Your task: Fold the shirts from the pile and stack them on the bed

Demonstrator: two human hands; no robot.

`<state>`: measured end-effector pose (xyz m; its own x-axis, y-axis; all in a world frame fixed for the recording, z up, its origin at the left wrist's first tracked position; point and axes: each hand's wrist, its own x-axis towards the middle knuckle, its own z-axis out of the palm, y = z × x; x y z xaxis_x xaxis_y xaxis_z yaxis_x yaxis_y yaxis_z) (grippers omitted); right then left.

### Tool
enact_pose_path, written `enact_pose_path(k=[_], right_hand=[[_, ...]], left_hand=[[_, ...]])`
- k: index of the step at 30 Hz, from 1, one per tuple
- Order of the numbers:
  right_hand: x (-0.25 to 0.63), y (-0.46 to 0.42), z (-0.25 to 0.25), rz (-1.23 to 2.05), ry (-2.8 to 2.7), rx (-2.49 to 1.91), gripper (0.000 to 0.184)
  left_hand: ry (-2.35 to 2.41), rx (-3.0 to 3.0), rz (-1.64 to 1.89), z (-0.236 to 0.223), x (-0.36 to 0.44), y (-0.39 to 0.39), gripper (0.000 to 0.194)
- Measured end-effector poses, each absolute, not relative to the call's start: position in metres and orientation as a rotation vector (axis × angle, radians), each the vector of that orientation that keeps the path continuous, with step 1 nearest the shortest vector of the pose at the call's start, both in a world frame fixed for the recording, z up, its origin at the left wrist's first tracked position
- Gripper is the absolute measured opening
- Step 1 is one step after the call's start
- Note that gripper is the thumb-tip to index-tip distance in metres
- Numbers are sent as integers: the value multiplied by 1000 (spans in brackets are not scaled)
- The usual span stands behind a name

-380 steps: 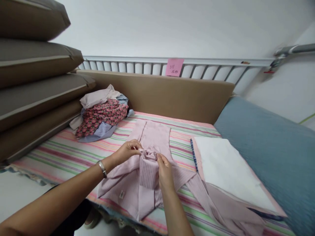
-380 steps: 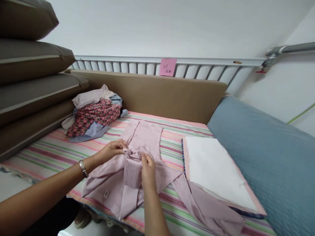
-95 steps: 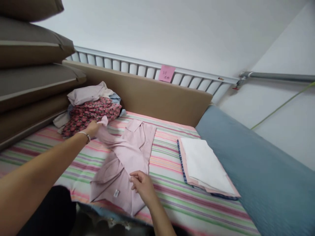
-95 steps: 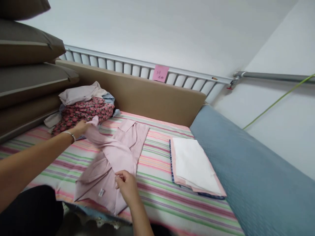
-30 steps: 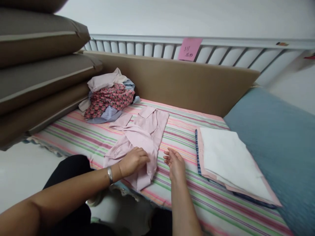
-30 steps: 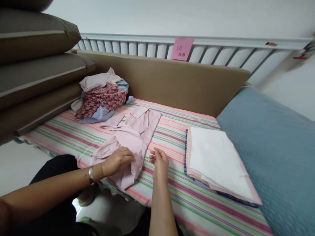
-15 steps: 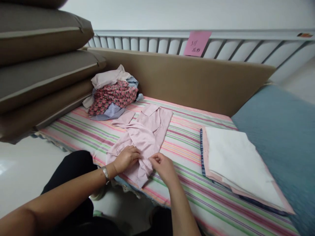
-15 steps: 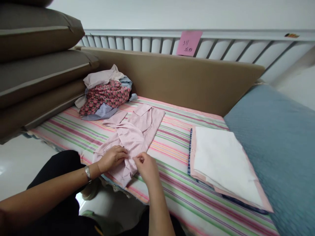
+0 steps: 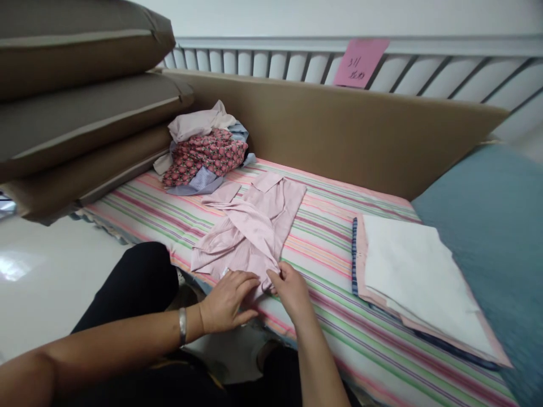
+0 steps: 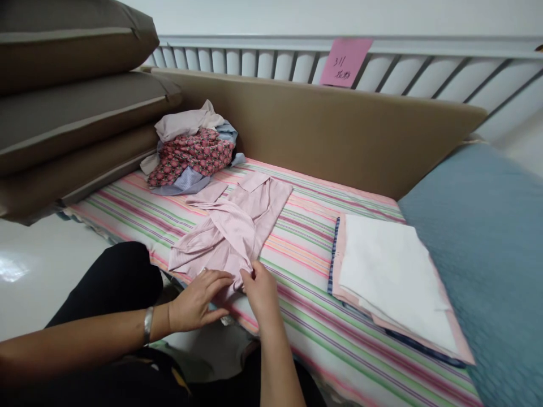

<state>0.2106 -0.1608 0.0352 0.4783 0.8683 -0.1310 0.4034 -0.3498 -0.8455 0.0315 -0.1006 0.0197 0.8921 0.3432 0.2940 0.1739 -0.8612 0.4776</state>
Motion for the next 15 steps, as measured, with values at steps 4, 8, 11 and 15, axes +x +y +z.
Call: enact_pose_path(k=[4,8,11,15], right_hand=[[215,-169,32,857,-1069,-1950,10],[220,-174,31,899,-1105,-1950,11],[225,-178,34,947,-1112,-1905,16],[226,-180,34,949,-1161,-1887,18]], left_hand=[[509,2502,458,23,47,-92,23],[602,2378,442,32,57,-82,22],[442,2474,431,31,56,-84,27],[242,2640,266,20,50,-91,48]])
